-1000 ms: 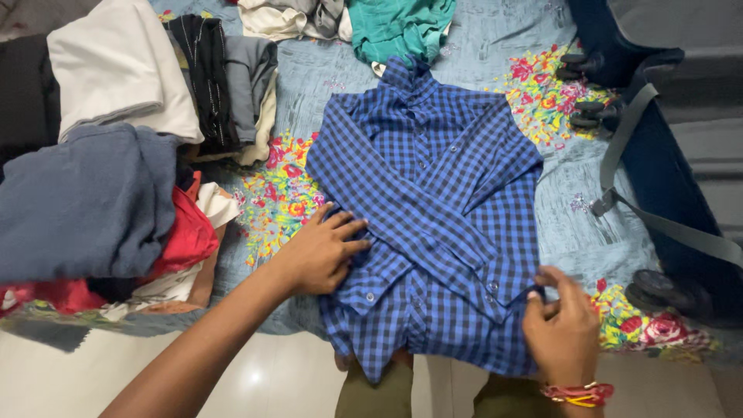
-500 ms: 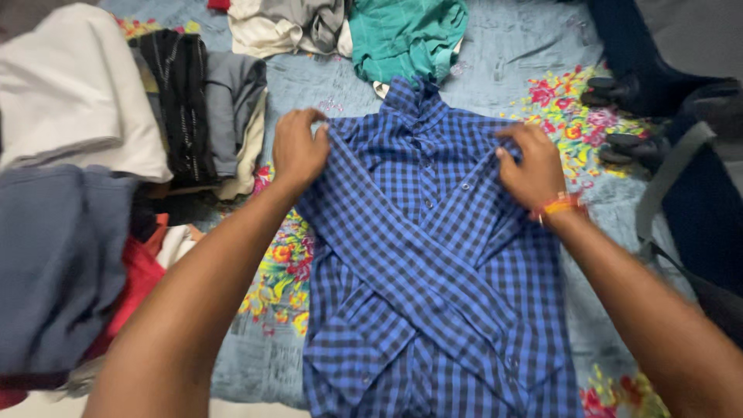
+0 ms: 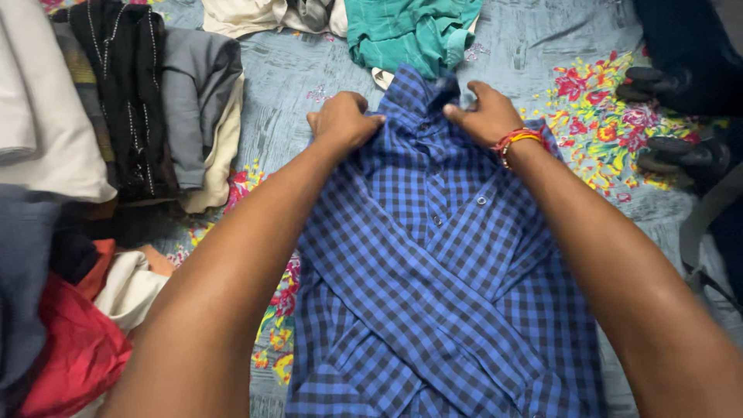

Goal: The person buttons a blue checkered shirt by hand and then folds it while sitting on a bed among other garments.

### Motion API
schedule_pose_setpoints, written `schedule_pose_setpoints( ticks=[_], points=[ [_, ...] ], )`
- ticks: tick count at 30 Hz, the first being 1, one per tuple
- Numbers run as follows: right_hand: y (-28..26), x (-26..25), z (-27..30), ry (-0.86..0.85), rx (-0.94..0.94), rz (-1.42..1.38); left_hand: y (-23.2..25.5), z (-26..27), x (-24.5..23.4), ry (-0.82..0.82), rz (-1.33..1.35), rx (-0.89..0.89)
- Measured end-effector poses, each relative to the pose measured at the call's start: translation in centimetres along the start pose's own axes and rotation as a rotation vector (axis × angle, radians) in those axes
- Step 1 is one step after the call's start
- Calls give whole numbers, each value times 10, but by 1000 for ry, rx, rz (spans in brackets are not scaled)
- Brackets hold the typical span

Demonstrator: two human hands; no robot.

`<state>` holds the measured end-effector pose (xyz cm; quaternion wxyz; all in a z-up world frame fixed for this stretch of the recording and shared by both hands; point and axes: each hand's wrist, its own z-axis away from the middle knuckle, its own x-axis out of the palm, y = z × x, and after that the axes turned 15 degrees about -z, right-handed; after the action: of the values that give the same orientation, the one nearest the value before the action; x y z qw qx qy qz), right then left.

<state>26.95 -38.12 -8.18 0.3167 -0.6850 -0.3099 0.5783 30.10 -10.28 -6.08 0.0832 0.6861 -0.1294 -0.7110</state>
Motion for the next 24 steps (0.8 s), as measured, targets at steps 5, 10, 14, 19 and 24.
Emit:
schedule_pose_setpoints(
  ticks=[5,10,14,19,24],
  points=[
    [-19,-1,4,-27,111,28,3,1,-7,4,129,58],
    [-49,-17,23,220,-446,-287,7,33,-40,385,400,271],
    [-79,-39,59,206,-507,-243,-2,70,-55,552,472,532],
    [-102,-46,95,173,-386,-273,-10,107,-69,498,326,652],
    [-104,-39,80,300,-405,-93,2,84,-64,558,340,530]
  ],
)
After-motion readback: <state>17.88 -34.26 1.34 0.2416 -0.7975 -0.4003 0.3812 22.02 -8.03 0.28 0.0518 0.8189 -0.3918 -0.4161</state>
